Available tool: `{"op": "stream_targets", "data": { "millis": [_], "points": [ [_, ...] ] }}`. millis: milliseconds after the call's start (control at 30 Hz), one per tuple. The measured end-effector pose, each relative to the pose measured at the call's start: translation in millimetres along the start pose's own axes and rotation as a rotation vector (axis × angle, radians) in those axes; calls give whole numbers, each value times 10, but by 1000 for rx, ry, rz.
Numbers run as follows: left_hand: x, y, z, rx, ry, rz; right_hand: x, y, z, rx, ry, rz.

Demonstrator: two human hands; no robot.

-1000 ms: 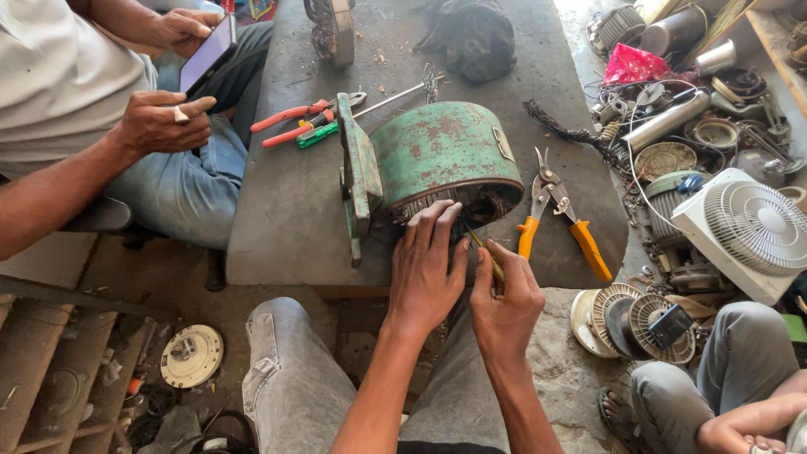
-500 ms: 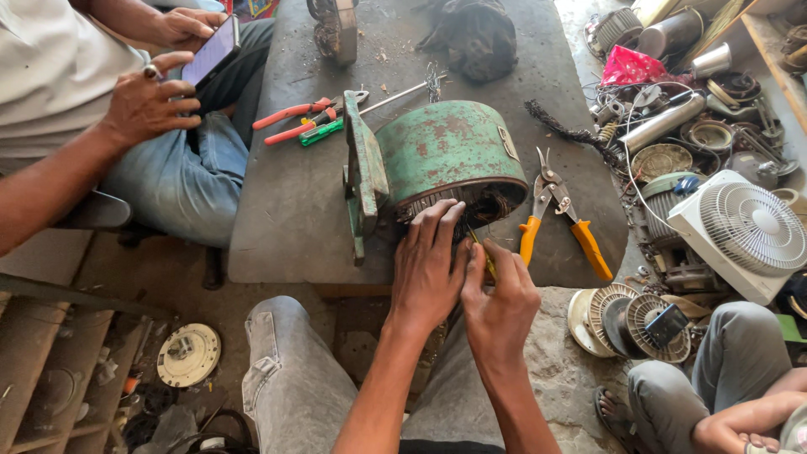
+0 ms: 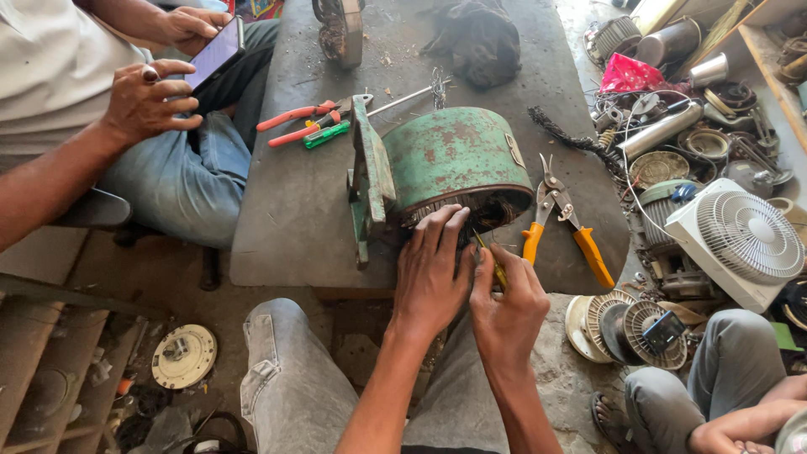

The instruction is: The person uses a screwdriver and pliers to remove and adjust wires inside a green electric motor rotor. They repeatedly pry and pull at the internal components while seated at a workbench in a cluttered workshop.

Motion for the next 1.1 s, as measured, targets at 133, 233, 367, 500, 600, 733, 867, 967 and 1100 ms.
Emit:
{"op": "stream_targets", "data": {
  "millis": [133, 233, 367, 500, 600, 733, 867, 967, 1100],
  "points": [
    [4, -11, -10, 4, -2, 11, 8, 28, -1, 8, 2, -3],
    [-10, -18, -23, 5, -8, 12, 4, 54, -22, 14, -8, -6],
    [4, -27, -8, 2, -1, 10, 16, 15, -25, 46, -10, 26],
    [-2, -23, 5, 6, -2, 6, -13, -52, -26, 48, -16, 40],
    [-6, -16, 16, 12, -6, 2, -34, -114, -26, 51, -21, 34],
    [2, -11, 51, 31, -5, -29, -30, -143, -78, 205, -43, 26],
    [14, -5, 84, 35, -13, -24, 32, 30, -136, 109, -23, -46],
    [13, 21, 101, 23, 4, -17, 70, 366, -121, -54, -15, -147],
    [55, 37, 73, 42, 14, -8, 257, 1006, -356, -670, -95, -564]
  ]
}}
Point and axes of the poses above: each hand's wrist, its own x-axis away from the middle knuckle, its own z-axis out of the back of the hand, y = z × x, the point moved 8 cm from there along -x, towards the middle knuckle, and after that the axes turned 8 degrees about z, right-handed, at the moved point
